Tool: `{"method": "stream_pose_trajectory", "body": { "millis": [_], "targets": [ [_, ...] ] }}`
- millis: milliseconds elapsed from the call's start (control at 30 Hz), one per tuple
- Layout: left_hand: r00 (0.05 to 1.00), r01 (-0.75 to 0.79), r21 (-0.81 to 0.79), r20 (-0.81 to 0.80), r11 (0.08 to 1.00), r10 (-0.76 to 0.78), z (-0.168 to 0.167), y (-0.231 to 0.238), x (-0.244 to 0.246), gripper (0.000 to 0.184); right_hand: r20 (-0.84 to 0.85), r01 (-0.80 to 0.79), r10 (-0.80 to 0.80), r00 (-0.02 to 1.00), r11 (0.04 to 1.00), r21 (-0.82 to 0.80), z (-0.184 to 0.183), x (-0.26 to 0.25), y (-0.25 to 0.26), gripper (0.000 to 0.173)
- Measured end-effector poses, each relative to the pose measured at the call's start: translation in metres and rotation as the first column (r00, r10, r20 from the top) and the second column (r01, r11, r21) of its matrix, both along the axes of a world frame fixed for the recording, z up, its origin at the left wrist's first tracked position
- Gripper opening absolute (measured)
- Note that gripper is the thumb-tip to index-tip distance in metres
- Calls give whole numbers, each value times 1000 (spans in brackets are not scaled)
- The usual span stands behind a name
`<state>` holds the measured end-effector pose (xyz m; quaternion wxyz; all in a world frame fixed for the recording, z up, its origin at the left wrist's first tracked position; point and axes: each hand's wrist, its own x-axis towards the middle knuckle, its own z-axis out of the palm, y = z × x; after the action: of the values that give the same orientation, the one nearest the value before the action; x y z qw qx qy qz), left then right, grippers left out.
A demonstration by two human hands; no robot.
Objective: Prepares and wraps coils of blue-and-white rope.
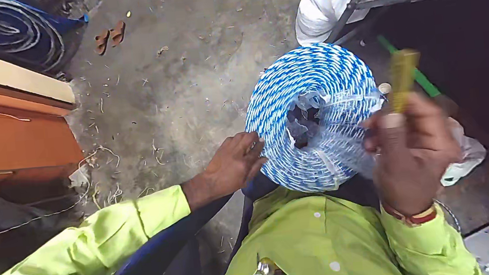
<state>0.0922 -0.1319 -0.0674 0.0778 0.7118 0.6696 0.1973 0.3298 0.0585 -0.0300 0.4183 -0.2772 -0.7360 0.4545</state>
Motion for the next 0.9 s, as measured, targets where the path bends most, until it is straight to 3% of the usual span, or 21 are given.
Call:
{"method": "stream_pose_trajectory", "body": {
  "millis": [100,200,367,467,567,667,767,800,833,867,900],
  "targets": [
    [984,-104,-106,136,989,118,12,6,7,30,189,-172,177,966,984,-43,-1,-12,-20,39],
    [914,-194,-286,295,938,279,24,19,7,15,366,-242,204,908,968,61,-1,-13,-36,43],
    [844,1,-558,445,830,298,46,37,4,15,587,-355,194,786,919,171,3,-12,-39,34],
    [804,106,-600,521,793,287,49,27,12,15,636,-439,231,736,879,188,8,-12,-42,35],
    [820,115,-593,510,797,261,50,20,5,16,699,-547,245,672,800,246,14,9,-47,37],
    [859,164,-600,478,783,186,46,15,-6,16,854,-647,169,492,727,229,38,66,-34,39],
    [919,274,-629,395,727,-4,38,19,-15,17,992,-545,123,7,833,-99,80,108,-10,31],
    [924,320,-652,375,688,-74,37,22,-13,17,991,-483,118,-61,865,-133,84,117,-2,29],
    [919,368,-665,367,650,-144,36,27,-11,19,993,-462,117,-36,879,-120,88,124,7,31],
    [901,420,-657,383,626,-202,37,32,-8,19,988,-480,122,98,875,-60,93,127,14,34],
    [876,471,-629,415,618,-245,37,35,-5,18,944,-506,145,295,862,26,96,125,17,36]
  ]
}}
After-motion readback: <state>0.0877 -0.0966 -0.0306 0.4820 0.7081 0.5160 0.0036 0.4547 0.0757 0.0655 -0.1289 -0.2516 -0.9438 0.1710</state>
